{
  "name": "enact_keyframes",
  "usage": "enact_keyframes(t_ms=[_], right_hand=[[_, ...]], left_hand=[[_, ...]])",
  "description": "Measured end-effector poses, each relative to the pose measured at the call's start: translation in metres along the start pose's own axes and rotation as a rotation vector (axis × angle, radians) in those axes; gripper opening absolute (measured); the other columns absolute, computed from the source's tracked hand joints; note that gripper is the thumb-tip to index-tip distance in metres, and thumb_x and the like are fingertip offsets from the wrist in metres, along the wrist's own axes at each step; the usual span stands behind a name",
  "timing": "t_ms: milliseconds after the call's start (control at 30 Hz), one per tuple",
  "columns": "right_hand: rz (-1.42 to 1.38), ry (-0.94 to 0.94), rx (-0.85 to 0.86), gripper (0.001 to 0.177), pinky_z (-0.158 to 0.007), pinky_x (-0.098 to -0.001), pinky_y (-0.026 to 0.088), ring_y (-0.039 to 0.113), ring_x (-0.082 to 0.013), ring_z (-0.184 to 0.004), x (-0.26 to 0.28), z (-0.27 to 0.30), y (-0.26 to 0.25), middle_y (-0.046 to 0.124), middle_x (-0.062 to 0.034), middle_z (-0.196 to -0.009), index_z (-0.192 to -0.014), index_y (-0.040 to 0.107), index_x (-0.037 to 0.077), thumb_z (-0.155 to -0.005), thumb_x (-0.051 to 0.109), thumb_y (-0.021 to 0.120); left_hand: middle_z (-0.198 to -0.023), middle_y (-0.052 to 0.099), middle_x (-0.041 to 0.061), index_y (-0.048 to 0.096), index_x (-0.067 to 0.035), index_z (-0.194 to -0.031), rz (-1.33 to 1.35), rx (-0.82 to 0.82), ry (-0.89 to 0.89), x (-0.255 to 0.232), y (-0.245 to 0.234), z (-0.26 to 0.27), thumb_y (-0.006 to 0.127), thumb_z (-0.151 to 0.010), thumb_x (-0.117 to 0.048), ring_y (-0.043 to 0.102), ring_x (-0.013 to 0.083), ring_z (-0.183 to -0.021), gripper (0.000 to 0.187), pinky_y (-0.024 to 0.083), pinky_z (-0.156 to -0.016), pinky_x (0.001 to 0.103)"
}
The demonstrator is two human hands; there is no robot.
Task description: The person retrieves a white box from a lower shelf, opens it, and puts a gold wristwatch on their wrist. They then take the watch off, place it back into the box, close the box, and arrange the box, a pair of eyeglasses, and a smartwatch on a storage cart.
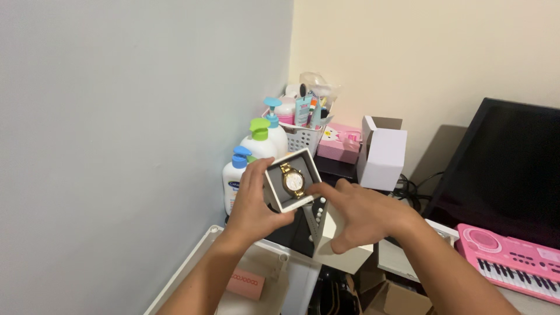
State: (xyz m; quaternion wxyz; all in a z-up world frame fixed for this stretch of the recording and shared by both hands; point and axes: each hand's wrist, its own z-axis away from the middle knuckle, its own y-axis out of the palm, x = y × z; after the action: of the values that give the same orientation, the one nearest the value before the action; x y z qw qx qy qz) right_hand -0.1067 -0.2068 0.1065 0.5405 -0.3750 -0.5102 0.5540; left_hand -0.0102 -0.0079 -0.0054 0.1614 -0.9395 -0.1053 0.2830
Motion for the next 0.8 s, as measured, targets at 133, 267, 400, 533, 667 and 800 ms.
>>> enact_keyframes(t_ms=[133, 267, 400, 533, 667, 800], right_hand=[[-0.02, -0.01, 0.031, 0.115, -0.079, -0.0421, 0.054, 0.063, -0.0324, -0.094, -0.003, -0.005, 0.004, 0.054, -0.0127, -0.105, -0.155, 0.024, 0.035, -0.054, 0.035, 0.079], [-0.079, -0.067, 0.038, 0.12, -0.077, -0.0406, 0.054, 0.063, -0.0313, -0.092, -0.006, -0.008, 0.011, 0.054, -0.0132, -0.102, -0.158, 0.02, 0.032, -0.053, 0.035, 0.079], [-0.094, -0.069, 0.057, 0.124, -0.076, -0.0401, 0.053, 0.063, -0.0314, -0.091, -0.01, -0.01, 0.013, 0.054, -0.0126, -0.102, -0.159, 0.017, 0.03, -0.053, 0.035, 0.08], [-0.099, -0.056, 0.052, 0.121, -0.077, -0.0399, 0.053, 0.064, -0.0318, -0.092, -0.021, -0.011, 0.016, 0.055, -0.0134, -0.105, -0.16, 0.022, 0.032, -0.054, 0.035, 0.08], [-0.239, -0.205, -0.082, 0.107, -0.091, -0.0347, 0.054, 0.065, -0.0267, -0.109, -0.06, -0.008, 0.016, 0.058, -0.008, -0.122, -0.148, 0.044, 0.02, -0.048, 0.031, 0.082], [-0.655, -0.432, -0.208, 0.1, -0.107, -0.0423, 0.049, 0.056, -0.0314, -0.128, -0.117, -0.001, 0.025, 0.057, -0.0135, -0.136, -0.143, 0.054, 0.012, -0.048, 0.021, 0.086]], left_hand=[[-0.137, 0.048, 0.02, 0.04, -0.001, -0.143, -0.018, 0.01, 0.05, 0.003, 0.0, 0.001, 0.088, -0.055, -0.014, 0.048, 0.0386, -0.133, 0.1, 0.043, -0.11, 0.045], [-0.139, 0.046, 0.017, 0.04, -0.004, -0.144, 0.076, 0.041, -0.051, 0.006, -0.001, 0.003, 0.087, -0.056, -0.014, 0.052, 0.0331, -0.131, 0.1, 0.05, -0.104, 0.041], [-0.139, 0.045, 0.016, 0.04, -0.004, -0.144, 0.105, 0.061, -0.085, 0.008, 0.001, 0.002, 0.087, -0.057, -0.014, 0.054, 0.0298, -0.129, 0.1, 0.054, -0.103, 0.039], [-0.142, 0.044, 0.016, 0.038, -0.004, -0.145, 0.121, 0.11, -0.082, 0.016, 0.001, -0.002, 0.086, -0.057, -0.013, 0.051, 0.0308, -0.132, 0.101, 0.052, -0.105, 0.039], [-0.143, 0.044, 0.017, 0.037, -0.003, -0.146, 0.101, 0.144, -0.048, 0.02, 0.001, -0.007, 0.087, -0.059, -0.013, 0.048, 0.0324, -0.135, 0.101, 0.046, -0.108, 0.041], [-0.143, 0.044, 0.017, 0.035, -0.002, -0.146, 0.096, 0.171, -0.054, 0.025, 0.002, -0.007, 0.086, -0.059, -0.012, 0.046, 0.0335, -0.136, 0.102, 0.045, -0.109, 0.042]])
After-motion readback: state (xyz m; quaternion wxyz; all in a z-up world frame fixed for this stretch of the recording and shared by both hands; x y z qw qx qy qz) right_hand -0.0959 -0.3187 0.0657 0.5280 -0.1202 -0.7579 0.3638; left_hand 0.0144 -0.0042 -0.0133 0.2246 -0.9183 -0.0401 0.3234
